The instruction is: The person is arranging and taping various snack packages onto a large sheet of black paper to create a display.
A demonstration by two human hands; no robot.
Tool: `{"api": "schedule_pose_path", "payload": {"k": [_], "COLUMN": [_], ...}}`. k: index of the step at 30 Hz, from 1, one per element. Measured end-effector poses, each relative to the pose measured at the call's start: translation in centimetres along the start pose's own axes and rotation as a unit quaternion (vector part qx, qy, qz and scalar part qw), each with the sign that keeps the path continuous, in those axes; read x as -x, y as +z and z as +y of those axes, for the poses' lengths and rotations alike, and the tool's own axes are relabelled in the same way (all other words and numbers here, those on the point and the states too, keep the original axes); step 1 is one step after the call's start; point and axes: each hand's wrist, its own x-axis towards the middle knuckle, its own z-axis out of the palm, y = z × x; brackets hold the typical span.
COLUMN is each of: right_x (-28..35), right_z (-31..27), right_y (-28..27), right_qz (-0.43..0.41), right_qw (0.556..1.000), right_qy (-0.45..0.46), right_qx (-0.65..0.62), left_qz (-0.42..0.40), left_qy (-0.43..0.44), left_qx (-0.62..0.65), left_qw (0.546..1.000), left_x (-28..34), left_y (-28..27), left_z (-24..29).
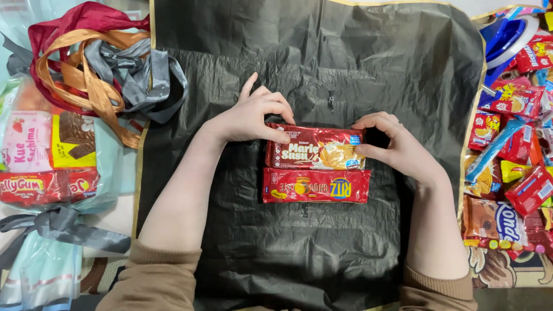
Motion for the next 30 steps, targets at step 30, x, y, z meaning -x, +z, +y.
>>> {"api": "schedule_pose_path", "payload": {"k": [30], "right_x": [-0.1], "right_z": [0.6], "right_y": [-0.4], "right_qz": [-0.027], "right_qw": [0.999], "right_qy": [-0.03], "right_qx": [-0.02], "left_qz": [-0.075], "left_qy": [0.008], "left_qx": [0.105], "left_qw": [0.992], "left_x": [1.2], "left_y": [-2.7], "left_z": [1.3]}}
